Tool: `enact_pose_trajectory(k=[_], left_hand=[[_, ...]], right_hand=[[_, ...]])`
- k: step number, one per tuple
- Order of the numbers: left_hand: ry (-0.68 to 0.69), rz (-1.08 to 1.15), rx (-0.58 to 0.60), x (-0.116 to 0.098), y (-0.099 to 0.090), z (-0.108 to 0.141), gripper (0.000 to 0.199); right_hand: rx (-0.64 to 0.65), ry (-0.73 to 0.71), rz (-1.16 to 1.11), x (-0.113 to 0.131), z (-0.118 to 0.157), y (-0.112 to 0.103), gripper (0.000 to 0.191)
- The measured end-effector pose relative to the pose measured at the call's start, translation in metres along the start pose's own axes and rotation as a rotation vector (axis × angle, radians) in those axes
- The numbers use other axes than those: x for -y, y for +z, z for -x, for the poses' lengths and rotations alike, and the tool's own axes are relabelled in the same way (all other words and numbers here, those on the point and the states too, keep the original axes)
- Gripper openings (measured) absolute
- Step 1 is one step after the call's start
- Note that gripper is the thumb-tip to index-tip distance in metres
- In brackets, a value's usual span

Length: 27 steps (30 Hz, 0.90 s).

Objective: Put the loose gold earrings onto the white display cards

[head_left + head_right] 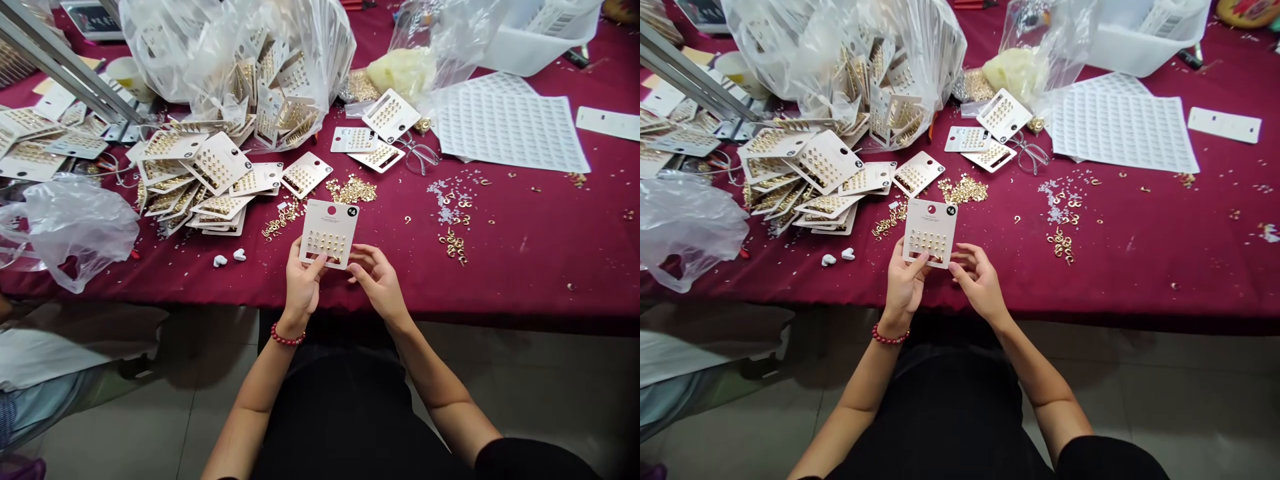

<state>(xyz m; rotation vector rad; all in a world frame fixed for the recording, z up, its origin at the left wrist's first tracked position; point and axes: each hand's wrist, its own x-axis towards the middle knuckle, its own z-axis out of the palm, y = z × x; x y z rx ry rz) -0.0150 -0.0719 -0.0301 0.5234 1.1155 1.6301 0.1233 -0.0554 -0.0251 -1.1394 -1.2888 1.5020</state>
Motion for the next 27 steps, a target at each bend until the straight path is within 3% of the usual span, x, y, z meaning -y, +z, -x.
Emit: enact_pose_trajectory(k=[3, 8, 13, 19, 23, 27], left_hand=[[0.017, 0.041, -0.024, 0.003, 0.007, 0.006, 0.043], [0.174, -0.161, -0.011, 0.004, 0.004, 0.008, 0.041], [0.146, -0.212, -0.007, 0.006, -0.001, 0.006, 0.038], [0.136, -0.161, -0.090, 0.009, -0.003, 0.012, 0.041], [0.127, -0.090, -0.163, -0.016, -0.025, 0.013, 0.044], [0.143, -0.037, -0.220, -0.045, -0.060, 0.011, 0.059]], right_hand=[[-0.009, 0.035, -0.153, -0.001, -0.004, 0.009, 0.042], [-0.085, -0.028, -0.130, 0.003, -0.008, 0.012, 0.032], [-0.006, 0.003, -0.074, 0.009, -0.011, 0.007, 0.036], [0.092, 0.074, -0.036, 0.010, -0.011, 0.008, 0.036], [0.257, 0.020, 0.122, 0.021, -0.013, 0.001, 0.036], [0.456, -0.183, 0.535, 0.033, -0.032, -0.009, 0.024]])
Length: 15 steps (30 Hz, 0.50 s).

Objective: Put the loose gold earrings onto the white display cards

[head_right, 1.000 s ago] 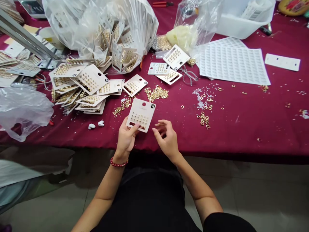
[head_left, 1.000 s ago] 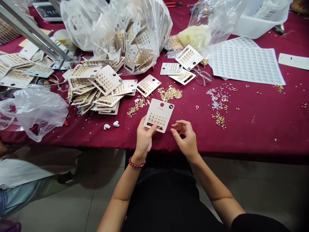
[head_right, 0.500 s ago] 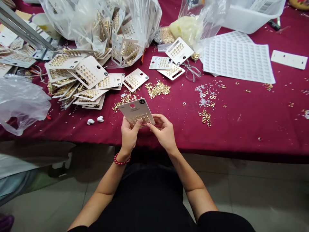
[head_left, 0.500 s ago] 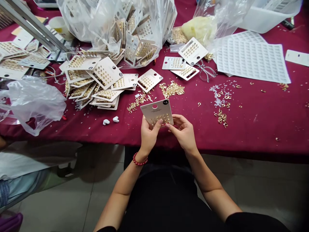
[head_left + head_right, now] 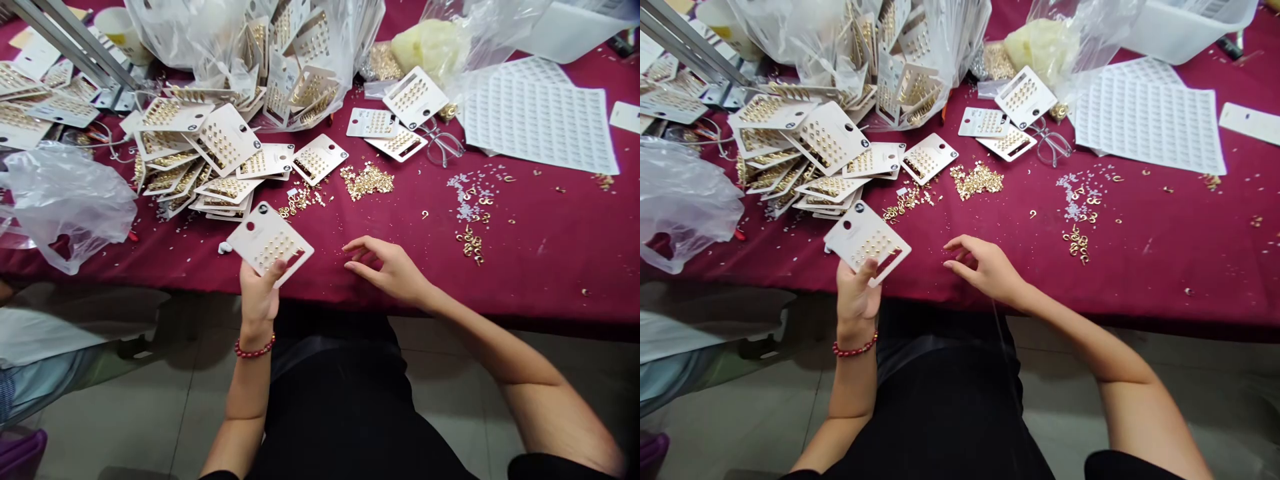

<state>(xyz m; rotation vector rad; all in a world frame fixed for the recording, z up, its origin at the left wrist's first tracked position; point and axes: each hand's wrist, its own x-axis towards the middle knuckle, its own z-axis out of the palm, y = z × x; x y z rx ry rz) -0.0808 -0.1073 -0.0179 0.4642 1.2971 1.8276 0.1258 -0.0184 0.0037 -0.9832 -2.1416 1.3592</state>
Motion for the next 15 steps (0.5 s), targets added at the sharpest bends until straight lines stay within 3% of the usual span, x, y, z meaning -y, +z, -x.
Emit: enact_pose_trajectory(k=[3, 6, 11, 15], left_hand=[[0.067, -0.026, -0.109, -0.005, -0.015, -0.007, 0.067], [0.109, -0.040, -0.200, -0.001, -0.016, -0.008, 0.071], [0.074, 0.007, -0.153, -0.001, -0.012, -0.006, 0.052], [0.074, -0.028, -0.180, -0.004, -0.016, -0.005, 0.055]], right_hand=[[0.086, -0.166, 0.290, -0.002, -0.030, 0.000, 0.017], [0.082, -0.304, 0.543, 0.000, -0.070, 0.022, 0.020], [0.111, -0.366, 0.947, 0.012, -0.117, 0.066, 0.037], [0.148, -0.383, 1.023, 0.017, -0.124, 0.072, 0.031]])
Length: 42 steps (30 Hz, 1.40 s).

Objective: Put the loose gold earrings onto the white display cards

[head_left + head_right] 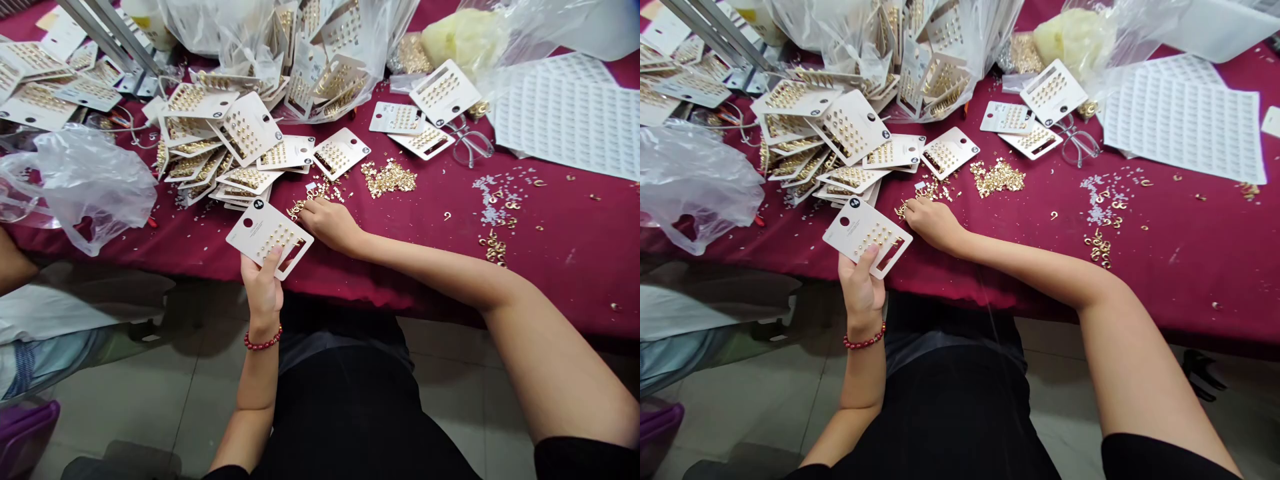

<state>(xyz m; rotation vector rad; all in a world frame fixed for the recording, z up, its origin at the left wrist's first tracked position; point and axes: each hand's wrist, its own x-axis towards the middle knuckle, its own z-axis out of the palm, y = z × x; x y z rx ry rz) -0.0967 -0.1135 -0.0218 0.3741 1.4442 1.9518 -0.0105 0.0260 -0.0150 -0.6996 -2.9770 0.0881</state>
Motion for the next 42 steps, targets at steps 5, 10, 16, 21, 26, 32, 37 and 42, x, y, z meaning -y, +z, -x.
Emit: enact_pose_trajectory(k=[5, 10, 16, 21, 26, 32, 37, 42], left_hand=[[-0.081, -0.032, 0.014, -0.001, 0.001, 0.001, 0.060], [-0.099, -0.033, 0.076, 0.001, 0.013, 0.004, 0.055], [-0.100, -0.148, 0.249, 0.023, 0.031, 0.009, 0.046], [-0.047, -0.192, 0.271, 0.030, 0.045, 0.016, 0.035], [0.003, -0.192, 0.227, 0.032, 0.050, 0.018, 0.038], [-0.087, -0.093, 0.229, 0.034, 0.051, 0.018, 0.045], [-0.119, -0.066, 0.235, 0.032, 0.051, 0.019, 0.039], [-0.089, -0.047, 0.219, 0.031, 0.051, 0.020, 0.036]], right_hand=[[0.012, -0.069, 0.012, -0.017, 0.023, -0.004, 0.028], [-0.316, 0.092, -0.428, -0.036, 0.074, -0.012, 0.020], [-0.463, 0.356, -1.011, -0.011, 0.125, -0.032, 0.014], [-0.629, 0.633, -1.276, 0.019, 0.133, -0.012, 0.013], [-0.838, 0.777, -1.193, 0.035, 0.131, 0.006, 0.011], [-0.902, 0.806, -1.072, 0.038, 0.128, 0.005, 0.006], [-0.886, 0.795, -1.002, 0.038, 0.129, 0.008, 0.007], [-0.885, 0.710, -0.896, 0.040, 0.127, 0.012, 0.006]])
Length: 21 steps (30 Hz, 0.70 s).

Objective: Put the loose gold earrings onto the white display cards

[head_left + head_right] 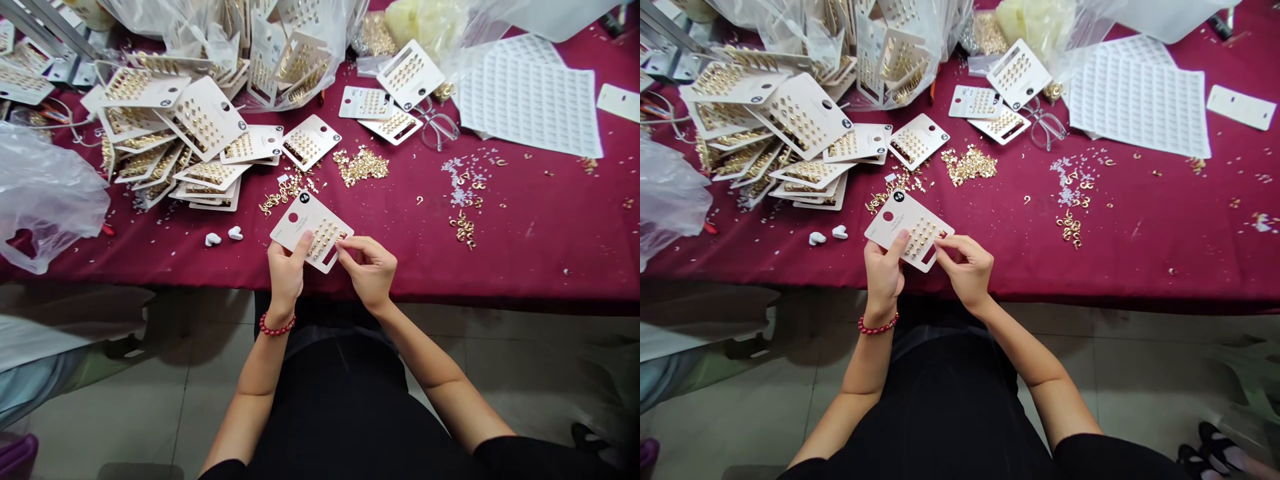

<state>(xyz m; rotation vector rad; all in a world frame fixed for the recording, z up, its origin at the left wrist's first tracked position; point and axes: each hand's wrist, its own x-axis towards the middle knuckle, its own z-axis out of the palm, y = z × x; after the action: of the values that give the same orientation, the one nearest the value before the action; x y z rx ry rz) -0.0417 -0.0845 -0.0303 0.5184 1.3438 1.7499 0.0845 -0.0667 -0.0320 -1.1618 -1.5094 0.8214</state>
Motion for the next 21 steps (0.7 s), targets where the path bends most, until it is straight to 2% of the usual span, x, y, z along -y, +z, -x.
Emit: enact_pose_trajectory(k=[4, 8, 11, 15, 18, 20, 21], left_hand=[[-0.023, 0.004, -0.013, -0.002, 0.001, 0.000, 0.040], [-0.140, 0.086, -0.042, -0.009, 0.001, 0.000, 0.050], [-0.193, 0.096, -0.035, -0.013, 0.002, 0.001, 0.052], [-0.204, 0.051, 0.001, -0.013, 0.001, 0.004, 0.048], [-0.184, 0.020, 0.011, -0.009, -0.001, 0.006, 0.046], [-0.149, -0.028, 0.024, -0.006, -0.004, 0.006, 0.045], [-0.132, -0.057, 0.033, -0.005, -0.005, 0.006, 0.045]], right_hand=[[0.051, -0.149, 0.197, 0.003, -0.002, -0.003, 0.011], [0.183, -0.466, 0.428, 0.009, -0.008, -0.018, 0.021], [0.299, -0.626, 0.575, 0.012, -0.013, -0.030, 0.035], [0.349, -0.722, 0.709, 0.012, -0.020, -0.041, 0.043], [0.361, -0.775, 0.718, 0.009, -0.024, -0.044, 0.056], [0.379, -0.787, 0.660, 0.006, -0.025, -0.044, 0.053], [0.382, -0.764, 0.617, 0.005, -0.025, -0.043, 0.044]])
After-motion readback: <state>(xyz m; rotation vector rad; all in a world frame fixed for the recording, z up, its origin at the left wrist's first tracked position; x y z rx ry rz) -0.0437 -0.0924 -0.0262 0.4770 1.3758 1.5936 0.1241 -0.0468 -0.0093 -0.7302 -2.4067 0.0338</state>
